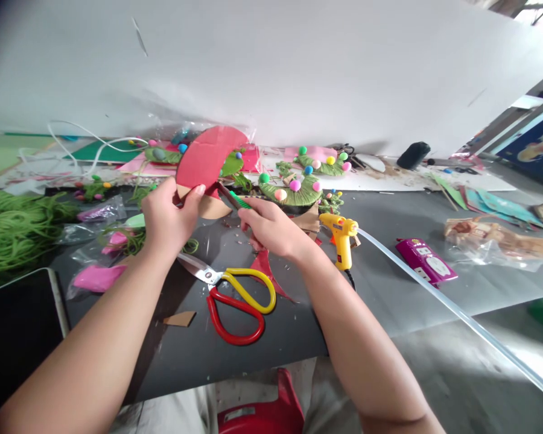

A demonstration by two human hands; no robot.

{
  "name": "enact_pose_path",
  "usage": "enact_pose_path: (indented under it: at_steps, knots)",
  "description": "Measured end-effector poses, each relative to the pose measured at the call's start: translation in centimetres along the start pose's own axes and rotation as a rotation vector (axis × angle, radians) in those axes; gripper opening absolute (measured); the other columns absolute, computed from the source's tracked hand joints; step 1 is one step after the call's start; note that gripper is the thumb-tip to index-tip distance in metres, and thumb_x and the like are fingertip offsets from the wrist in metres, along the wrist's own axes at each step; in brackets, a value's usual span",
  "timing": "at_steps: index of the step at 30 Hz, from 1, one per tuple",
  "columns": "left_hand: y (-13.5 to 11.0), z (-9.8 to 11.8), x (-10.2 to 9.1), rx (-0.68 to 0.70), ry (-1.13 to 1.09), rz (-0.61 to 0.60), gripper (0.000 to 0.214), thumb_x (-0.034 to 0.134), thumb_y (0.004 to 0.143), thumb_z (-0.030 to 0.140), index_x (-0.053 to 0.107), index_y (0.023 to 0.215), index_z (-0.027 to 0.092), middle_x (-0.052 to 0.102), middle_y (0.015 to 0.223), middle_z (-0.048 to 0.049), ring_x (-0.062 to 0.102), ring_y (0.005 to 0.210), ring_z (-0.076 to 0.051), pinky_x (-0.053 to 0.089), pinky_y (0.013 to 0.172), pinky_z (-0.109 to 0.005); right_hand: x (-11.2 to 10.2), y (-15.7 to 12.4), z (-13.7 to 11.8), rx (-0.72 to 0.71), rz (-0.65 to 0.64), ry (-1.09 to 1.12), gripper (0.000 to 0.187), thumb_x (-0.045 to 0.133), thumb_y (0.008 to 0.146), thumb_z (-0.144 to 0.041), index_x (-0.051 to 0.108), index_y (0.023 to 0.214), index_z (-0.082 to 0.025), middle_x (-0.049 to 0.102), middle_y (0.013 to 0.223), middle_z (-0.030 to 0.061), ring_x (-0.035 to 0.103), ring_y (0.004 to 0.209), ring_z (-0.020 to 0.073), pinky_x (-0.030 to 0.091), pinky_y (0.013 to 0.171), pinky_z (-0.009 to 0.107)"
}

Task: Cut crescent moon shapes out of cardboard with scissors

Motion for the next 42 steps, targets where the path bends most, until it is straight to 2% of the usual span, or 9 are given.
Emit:
enact_pose_path:
  at_steps: [2, 5, 12, 16, 23, 30, 37, 42]
  knots:
    - [0.0, -0.1, 0.1, 0.008, -0.008, -0.005, 0.042, 0.07, 0.091, 0.035, 0.036, 0.068, 0.024, 0.039, 0.059, 0.0052, 0.034, 0.057, -0.014, 0.028, 0.061, -0.031, 0.1, -0.1, 0.0, 0.0, -0.032, 0.009, 0.012, 0.055, 0.103, -0.028, 0.06, 0.097, -0.019, 0.068, 0.089, 0.0041, 0.05, 0.046, 0.0081, 0.039, 0.041, 0.025]
    - [0.0, -0.2, 0.1, 0.003, -0.017, -0.016, 0.036, 0.068, 0.092, 0.037, 0.042, 0.071, 0.024, 0.041, 0.06, 0.0049, 0.035, 0.058, -0.014, 0.028, 0.061, -0.031, 0.4, 0.0, 0.0, -0.016, -0.024, -0.021, 0.014, 0.051, 0.106, -0.03, 0.057, 0.1, -0.02, 0.069, 0.095, 0.0051, 0.05, 0.047, 0.0075, 0.04, 0.042, 0.025]
    - [0.0, -0.2, 0.0, -0.02, 0.003, 0.006, 0.039, 0.069, 0.09, 0.034, 0.039, 0.069, 0.024, 0.042, 0.059, 0.0049, 0.035, 0.058, -0.014, 0.031, 0.063, -0.031, 0.5, -0.3, -1.0, -0.086, 0.051, -0.179, 0.025, 0.048, 0.107, -0.031, 0.056, 0.087, -0.02, 0.07, 0.086, 0.0038, 0.052, 0.054, 0.0095, 0.041, 0.049, 0.025]
    - [-0.1, 0.0, 0.1, -0.017, -0.002, 0.002, 0.04, 0.068, 0.091, 0.035, 0.037, 0.068, 0.024, 0.041, 0.06, 0.0048, 0.034, 0.059, -0.014, 0.03, 0.063, -0.031, 0.3, -0.4, -1.0, -0.11, 0.083, -0.218, 0.025, 0.049, 0.107, -0.033, 0.057, 0.087, -0.02, 0.071, 0.084, 0.0038, 0.055, 0.06, 0.0124, 0.041, 0.053, 0.026]
    - [0.1, -0.3, 0.1, -0.016, -0.016, 0.001, 0.036, 0.068, 0.092, 0.037, 0.043, 0.07, 0.024, 0.043, 0.06, 0.0046, 0.035, 0.059, -0.014, 0.03, 0.063, -0.031, 0.0, -0.2, -0.7, -0.126, 0.128, -0.232, 0.035, 0.049, 0.108, -0.041, 0.054, 0.079, -0.021, 0.061, 0.07, 0.0007, 0.052, 0.058, 0.0127, 0.039, 0.053, 0.027]
    - [-0.1, 0.0, 0.2, 0.001, -0.045, -0.022, 0.041, 0.07, 0.091, 0.035, 0.038, 0.068, 0.023, 0.041, 0.061, 0.0048, 0.034, 0.059, -0.014, 0.029, 0.063, -0.031, 0.2, 0.0, -0.4, -0.118, 0.129, -0.212, 0.031, 0.049, 0.108, -0.04, 0.054, 0.084, -0.021, 0.063, 0.077, 0.001, 0.053, 0.06, 0.0127, 0.041, 0.055, 0.027]
    - [0.0, 0.0, 0.0, -0.034, -0.037, 0.003, 0.041, 0.071, 0.09, 0.032, 0.037, 0.067, 0.024, 0.04, 0.06, 0.0046, 0.033, 0.06, -0.014, 0.029, 0.064, -0.031, 0.4, -0.2, -0.5, -0.103, 0.126, -0.256, 0.033, 0.048, 0.108, -0.036, 0.05, 0.078, -0.022, 0.06, 0.073, 0.0003, 0.053, 0.061, 0.013, 0.04, 0.056, 0.027]
    - [0.1, 0.6, 0.3, 0.011, -0.023, -0.016, 0.045, 0.071, 0.089, 0.033, 0.033, 0.066, 0.024, 0.039, 0.058, 0.0049, 0.031, 0.058, -0.014, 0.03, 0.063, -0.031, 0.3, -0.1, -0.3, -0.122, 0.139, -0.241, 0.032, 0.048, 0.108, -0.04, 0.051, 0.082, -0.022, 0.062, 0.075, 0.0009, 0.055, 0.065, 0.014, 0.04, 0.059, 0.027]
Point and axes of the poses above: each hand's wrist, its own y-axis towards the middle knuckle, its own x-axis out of the palm, z = x × y, the point moved 7 cm from there along y, towards the middle knuckle
